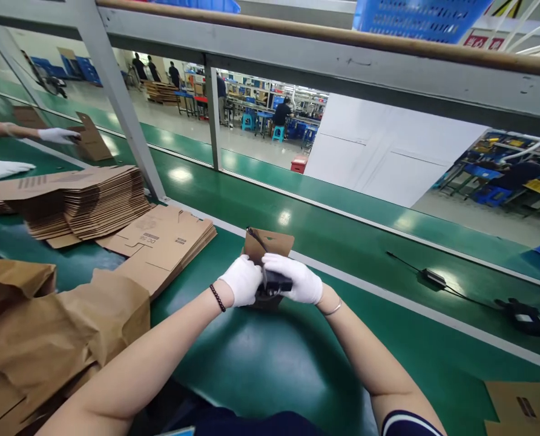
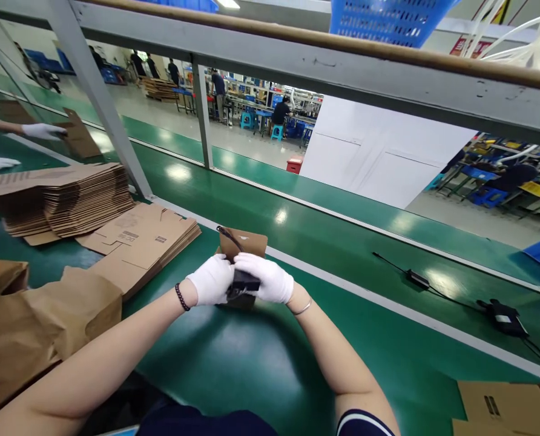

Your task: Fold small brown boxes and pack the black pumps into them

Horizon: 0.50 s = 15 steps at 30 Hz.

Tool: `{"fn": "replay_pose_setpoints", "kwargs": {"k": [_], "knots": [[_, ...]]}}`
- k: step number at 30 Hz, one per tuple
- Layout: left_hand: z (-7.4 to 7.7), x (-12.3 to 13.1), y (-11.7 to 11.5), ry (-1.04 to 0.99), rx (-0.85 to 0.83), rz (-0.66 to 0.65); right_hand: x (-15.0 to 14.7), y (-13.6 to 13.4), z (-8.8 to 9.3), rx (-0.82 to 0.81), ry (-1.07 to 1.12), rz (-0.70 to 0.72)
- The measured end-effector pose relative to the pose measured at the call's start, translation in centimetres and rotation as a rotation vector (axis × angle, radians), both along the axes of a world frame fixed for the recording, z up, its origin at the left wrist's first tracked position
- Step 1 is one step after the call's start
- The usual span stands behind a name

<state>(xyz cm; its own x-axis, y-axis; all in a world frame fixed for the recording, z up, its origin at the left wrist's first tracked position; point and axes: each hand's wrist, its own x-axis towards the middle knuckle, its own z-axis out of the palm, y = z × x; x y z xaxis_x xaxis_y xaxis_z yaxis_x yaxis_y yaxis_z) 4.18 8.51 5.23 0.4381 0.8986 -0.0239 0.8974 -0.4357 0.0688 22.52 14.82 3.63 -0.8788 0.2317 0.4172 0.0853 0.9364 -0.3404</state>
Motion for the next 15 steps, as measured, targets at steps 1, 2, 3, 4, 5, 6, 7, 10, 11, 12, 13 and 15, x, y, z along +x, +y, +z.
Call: {"fn": "replay_pose_setpoints", "kwargs": {"k": [1, 2, 3, 4, 5, 6, 7, 10, 11, 12, 13, 15], "knots": [[-0.1, -0.1, 0.1, 0.028, -0.008, -0.008, 0.1, 0.1, -0.3, -0.048, 0.034, -0.084], [-0.1, -0.2, 0.1, 0.065, -0.026, -0.016, 0.2, 0.0, -0.5, -0.086, 0.054, -0.178], [-0.1, -0.2, 0.1, 0.085, -0.038, -0.024, 0.1, -0.2, -0.4, -0.112, 0.059, -0.267], [0.0, -0.2, 0.2, 0.094, -0.047, -0.032, -0.1, -0.5, -0.2, -0.132, 0.052, -0.345], [0.1, -0.3, 0.1, 0.097, -0.053, -0.037, -0.5, -0.9, 0.3, -0.151, 0.038, -0.414], [0.2, -0.3, 0.1, 0.097, -0.054, -0.041, -0.9, -1.3, 0.9, -0.173, 0.013, -0.476], [0.4, -0.3, 0.1, 0.094, -0.050, -0.044, -1.3, -1.6, 1.6, -0.200, -0.028, -0.532], [0.6, -0.2, -0.2, 0.098, -0.026, -0.039, -2.7, -2.0, 4.2, -0.284, -0.260, -0.652], [0.6, -0.2, -0.2, 0.105, -0.022, -0.033, -3.1, -1.9, 4.9, -0.290, -0.357, -0.668], [0.6, -0.2, -0.3, 0.112, -0.021, -0.030, -3.6, -1.8, 5.5, -0.283, -0.455, -0.673], [0.5, -0.2, -0.4, 0.116, -0.024, -0.031, -4.0, -1.5, 6.0, -0.267, -0.543, -0.672], [0.2, -0.3, -0.5, 0.094, -0.019, -0.046, -5.0, -0.9, 6.2, -0.239, -0.678, -0.658]]}}
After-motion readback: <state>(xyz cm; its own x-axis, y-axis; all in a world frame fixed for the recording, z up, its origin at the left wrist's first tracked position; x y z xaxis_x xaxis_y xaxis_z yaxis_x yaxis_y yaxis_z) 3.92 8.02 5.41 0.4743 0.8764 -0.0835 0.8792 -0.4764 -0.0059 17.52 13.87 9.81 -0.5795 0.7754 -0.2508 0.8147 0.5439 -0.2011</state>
